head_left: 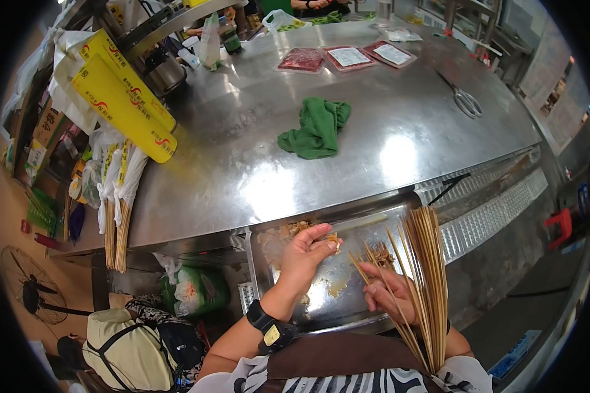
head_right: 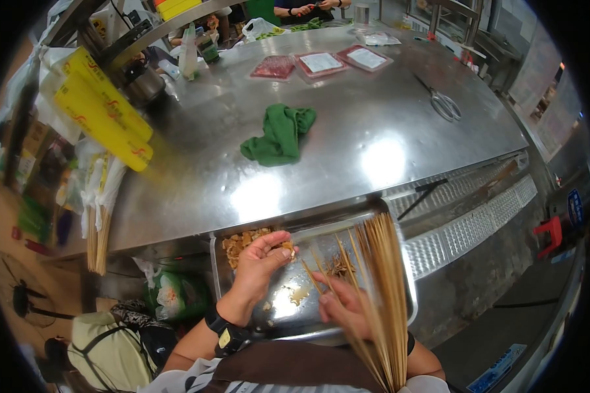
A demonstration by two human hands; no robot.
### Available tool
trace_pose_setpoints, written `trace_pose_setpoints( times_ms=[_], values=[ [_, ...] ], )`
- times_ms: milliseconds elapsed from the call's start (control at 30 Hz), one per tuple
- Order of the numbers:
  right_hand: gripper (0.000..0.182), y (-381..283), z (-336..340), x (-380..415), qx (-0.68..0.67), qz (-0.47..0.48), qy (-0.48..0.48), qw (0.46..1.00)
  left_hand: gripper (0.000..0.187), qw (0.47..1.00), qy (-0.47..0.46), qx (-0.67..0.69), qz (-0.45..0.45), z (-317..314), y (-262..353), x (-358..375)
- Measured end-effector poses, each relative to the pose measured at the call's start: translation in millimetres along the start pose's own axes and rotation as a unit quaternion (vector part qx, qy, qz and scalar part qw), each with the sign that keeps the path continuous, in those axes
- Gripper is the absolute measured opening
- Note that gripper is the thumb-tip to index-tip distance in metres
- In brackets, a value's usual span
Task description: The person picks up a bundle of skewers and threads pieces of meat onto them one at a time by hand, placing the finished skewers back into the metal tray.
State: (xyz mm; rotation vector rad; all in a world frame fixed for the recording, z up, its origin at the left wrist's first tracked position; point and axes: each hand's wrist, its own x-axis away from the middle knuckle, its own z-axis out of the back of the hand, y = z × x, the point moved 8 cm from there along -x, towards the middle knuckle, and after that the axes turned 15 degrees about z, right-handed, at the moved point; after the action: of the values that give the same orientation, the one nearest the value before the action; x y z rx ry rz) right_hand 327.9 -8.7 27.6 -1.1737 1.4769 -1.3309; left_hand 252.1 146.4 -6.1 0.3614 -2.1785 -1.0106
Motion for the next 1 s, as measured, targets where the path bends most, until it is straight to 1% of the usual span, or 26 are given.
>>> trace_pose_setpoints(
  times_ms=[67,133,167,233,267,333,367,433,567,633,1000],
  values=[
    [0.045,5,1,0,0.009,-0.008,-0.009,1.0,0.021,1.0,0.007,0.016,0.016,2,-3,-1],
    [0.045,5,1,0,0.009,-0.007,-0.011,1.0,0.027,0.996,-0.012,0.06,0.057,3,-12,-3],
    [0.045,6,0,-1,0.008,-0.006,-0.012,1.0,0.027,0.996,-0.012,0.06,0.057,3,-14,-4],
    [0.045,3,-1,-2,0.008,-0.004,-0.012,1.0,0.024,0.987,-0.06,0.13,0.076,-3,-20,-5],
    [0.045,1,-1,-2,0.009,-0.002,-0.01,1.0,0.024,0.987,-0.06,0.131,0.076,-4,-18,-4],
    [0.044,0,0,-3,0.03,-0.001,-0.008,1.0,0.017,0.973,-0.071,0.156,0.156,-13,-25,1],
    [0.044,-1,1,-3,0.05,0.0,-0.006,0.999,0.017,0.973,-0.071,0.157,0.157,-15,-24,2],
    [0.044,-1,1,-3,0.05,0.007,-0.005,0.999,0.014,0.977,-0.071,0.142,0.141,-17,-21,3],
    [0.044,-1,2,-3,0.061,0.004,-0.006,0.998,0.015,0.98,-0.072,0.13,0.133,-19,-17,5],
    [0.045,1,2,-2,0.057,-0.002,-0.003,0.998,0.015,0.985,-0.05,0.106,0.124,-18,-16,5],
    [0.044,2,3,-4,0.063,0.012,-0.003,0.998,0.013,0.99,-0.033,0.072,0.119,-22,-13,8]
  ],
)
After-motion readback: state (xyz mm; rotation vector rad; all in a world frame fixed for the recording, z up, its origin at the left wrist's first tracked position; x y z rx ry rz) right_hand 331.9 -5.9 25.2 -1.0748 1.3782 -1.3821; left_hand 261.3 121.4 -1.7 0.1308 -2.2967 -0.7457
